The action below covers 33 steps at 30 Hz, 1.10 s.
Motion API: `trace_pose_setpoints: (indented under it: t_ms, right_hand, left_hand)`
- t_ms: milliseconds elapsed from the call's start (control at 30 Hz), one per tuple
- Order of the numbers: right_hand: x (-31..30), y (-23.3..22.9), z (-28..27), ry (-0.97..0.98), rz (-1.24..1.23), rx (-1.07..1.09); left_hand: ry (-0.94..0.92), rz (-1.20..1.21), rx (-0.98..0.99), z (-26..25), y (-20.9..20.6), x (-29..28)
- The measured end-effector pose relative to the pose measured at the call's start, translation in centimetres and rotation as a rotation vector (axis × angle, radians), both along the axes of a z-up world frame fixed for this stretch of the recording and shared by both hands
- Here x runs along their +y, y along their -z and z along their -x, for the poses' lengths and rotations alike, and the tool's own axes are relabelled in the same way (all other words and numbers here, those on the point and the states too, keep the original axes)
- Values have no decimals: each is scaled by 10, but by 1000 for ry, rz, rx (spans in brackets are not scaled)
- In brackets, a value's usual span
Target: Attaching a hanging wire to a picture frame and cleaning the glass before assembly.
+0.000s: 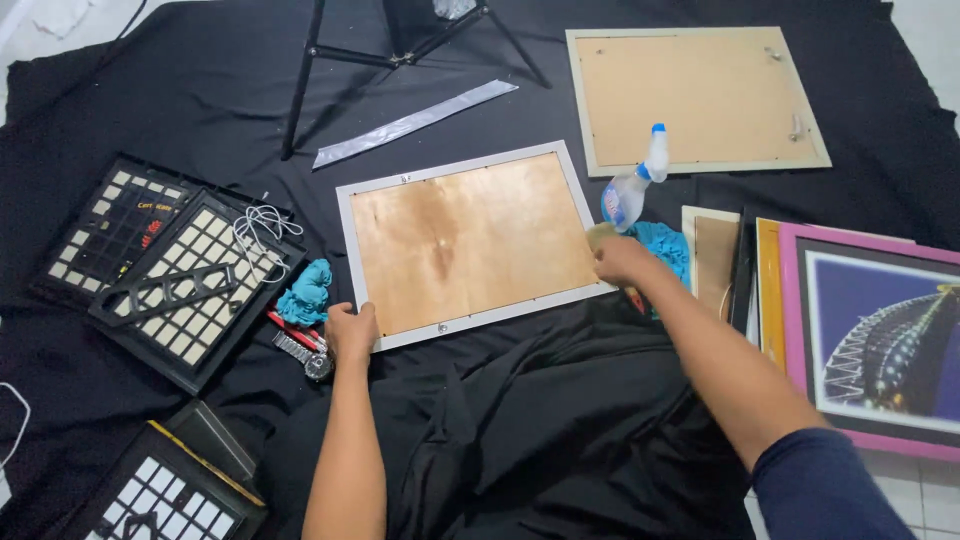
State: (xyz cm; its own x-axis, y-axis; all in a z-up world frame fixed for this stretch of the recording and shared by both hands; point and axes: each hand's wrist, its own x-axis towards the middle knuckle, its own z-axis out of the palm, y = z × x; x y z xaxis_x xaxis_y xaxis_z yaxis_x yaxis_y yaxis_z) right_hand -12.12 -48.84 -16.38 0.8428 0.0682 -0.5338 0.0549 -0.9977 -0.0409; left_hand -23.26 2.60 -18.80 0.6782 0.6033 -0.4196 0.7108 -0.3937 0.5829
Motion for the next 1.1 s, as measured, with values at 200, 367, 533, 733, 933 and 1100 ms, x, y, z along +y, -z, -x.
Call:
trace_pose_setpoints:
  t_ms: [200, 367, 533, 733, 933, 1100]
  right_hand:
    - [9, -61, 42, 379, -199, 195]
    - [8, -41, 29, 608, -329, 170]
    - [10, -17, 22, 524, -292, 140]
    - [20, 0, 25, 631, -437, 180]
    - [44, -36, 29, 572, -454, 226]
    - [42, -33, 32, 644, -456, 204]
  left_hand:
    - [2, -14, 1, 0, -18, -7]
    - [8, -14, 22, -3, -8, -6]
    - [19, -18, 17, -4, -8, -5]
    - [18, -35, -26, 6, -51, -15]
    - [14, -8, -51, 8, -56, -14]
    - [-30, -26, 20, 2, -30, -8]
